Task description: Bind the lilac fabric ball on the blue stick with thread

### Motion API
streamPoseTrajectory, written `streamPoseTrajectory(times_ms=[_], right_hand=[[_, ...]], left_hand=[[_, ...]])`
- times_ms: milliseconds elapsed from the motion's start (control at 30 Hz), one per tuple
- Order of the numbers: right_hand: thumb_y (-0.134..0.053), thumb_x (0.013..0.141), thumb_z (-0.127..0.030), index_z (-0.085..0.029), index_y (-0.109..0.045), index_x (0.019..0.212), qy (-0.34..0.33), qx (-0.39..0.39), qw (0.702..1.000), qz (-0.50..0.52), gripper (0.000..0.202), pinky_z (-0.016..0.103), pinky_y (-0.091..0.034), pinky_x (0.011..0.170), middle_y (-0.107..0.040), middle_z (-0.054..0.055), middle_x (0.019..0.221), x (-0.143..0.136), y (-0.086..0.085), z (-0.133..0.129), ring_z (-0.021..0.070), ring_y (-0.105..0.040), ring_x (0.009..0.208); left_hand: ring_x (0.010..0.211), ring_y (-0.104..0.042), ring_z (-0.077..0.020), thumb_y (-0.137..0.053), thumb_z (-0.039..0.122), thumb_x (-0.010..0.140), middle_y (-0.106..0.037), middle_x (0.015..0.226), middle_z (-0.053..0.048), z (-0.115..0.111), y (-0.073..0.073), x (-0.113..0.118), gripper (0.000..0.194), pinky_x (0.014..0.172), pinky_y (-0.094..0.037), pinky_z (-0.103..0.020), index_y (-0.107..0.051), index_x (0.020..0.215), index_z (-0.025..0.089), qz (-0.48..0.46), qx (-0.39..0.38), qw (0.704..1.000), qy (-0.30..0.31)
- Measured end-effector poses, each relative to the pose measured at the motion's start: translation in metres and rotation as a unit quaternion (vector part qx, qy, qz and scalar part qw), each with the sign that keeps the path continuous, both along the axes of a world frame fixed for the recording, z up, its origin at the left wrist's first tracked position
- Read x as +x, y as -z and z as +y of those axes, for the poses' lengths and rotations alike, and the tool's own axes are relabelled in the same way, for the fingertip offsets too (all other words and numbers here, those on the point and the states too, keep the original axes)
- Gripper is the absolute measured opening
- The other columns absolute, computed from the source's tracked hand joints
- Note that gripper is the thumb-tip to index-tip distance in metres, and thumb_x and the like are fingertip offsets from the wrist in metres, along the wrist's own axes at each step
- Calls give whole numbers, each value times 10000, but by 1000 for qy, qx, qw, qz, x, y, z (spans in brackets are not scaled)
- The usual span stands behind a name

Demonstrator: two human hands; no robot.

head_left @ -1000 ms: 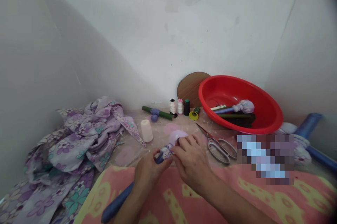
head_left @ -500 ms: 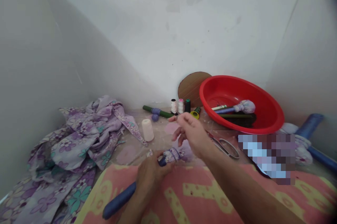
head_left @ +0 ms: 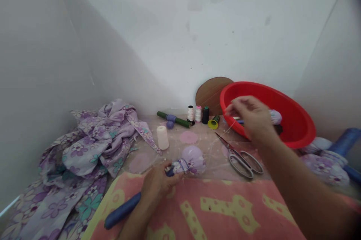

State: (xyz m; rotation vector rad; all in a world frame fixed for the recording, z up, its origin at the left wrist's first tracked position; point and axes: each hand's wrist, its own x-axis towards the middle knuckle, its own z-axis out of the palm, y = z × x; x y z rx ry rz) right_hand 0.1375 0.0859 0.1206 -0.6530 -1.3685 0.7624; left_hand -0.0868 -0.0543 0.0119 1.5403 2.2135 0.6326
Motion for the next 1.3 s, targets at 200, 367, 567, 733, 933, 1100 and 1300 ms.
streamPoseTrajectory(times_ms=[200,367,567,733,933,1100,1300], right_hand=[[-521,731,-269,-201,-605,740,-118,114,852,-498,109,223,-312,516,-595,-2,638,-46,49,-61,114,-510,577],[-570,678,-269,-188,-656,736,-108,172,749,-631,132,236,-256,500,-641,45,700,-58,65,-69,149,-532,616],[-515,725,-328,-146,-627,631,-102,21,908,-405,233,198,-324,485,-594,4,579,-44,44,-27,104,-508,536],[-450,756,-397,-139,-637,742,262,-22,920,-291,319,254,-375,556,-629,62,689,-5,26,28,175,-557,651],[-433,767,-321,-242,-649,948,210,35,822,-529,292,280,-365,612,-671,55,846,-14,36,17,206,-579,757],[-528,717,-296,-280,-655,889,-99,227,749,-614,215,266,-344,671,-662,8,792,-46,49,-35,156,-548,740],[-561,676,-202,-186,-651,636,-179,285,715,-613,100,361,-284,781,-625,31,633,-60,66,-44,163,-504,709]], left_hand=[[697,-574,-186,-539,497,637,-663,768,-17,3,-4,5,355,523,-280,-227,-624,862,235,29,-1,999,19],[671,-574,-176,-524,511,640,-662,722,-9,4,-8,7,344,495,-257,-215,-635,806,231,24,-2,999,25],[663,-584,-173,-551,501,617,-669,737,5,6,-4,5,384,506,-296,-207,-639,882,237,-17,0,999,29],[657,-582,-172,-557,499,605,-662,727,8,7,1,1,369,493,-299,-204,-640,841,229,-23,-10,999,41],[645,-587,-171,-554,487,609,-659,696,6,8,1,3,363,501,-313,-206,-644,826,210,-44,-29,997,62],[591,-573,-156,-552,482,609,-638,631,24,10,2,4,338,468,-301,-202,-647,788,211,-52,-28,995,76],[545,-540,-143,-564,500,597,-621,609,19,10,12,3,374,431,-285,-193,-650,795,194,-93,-21,992,88]])
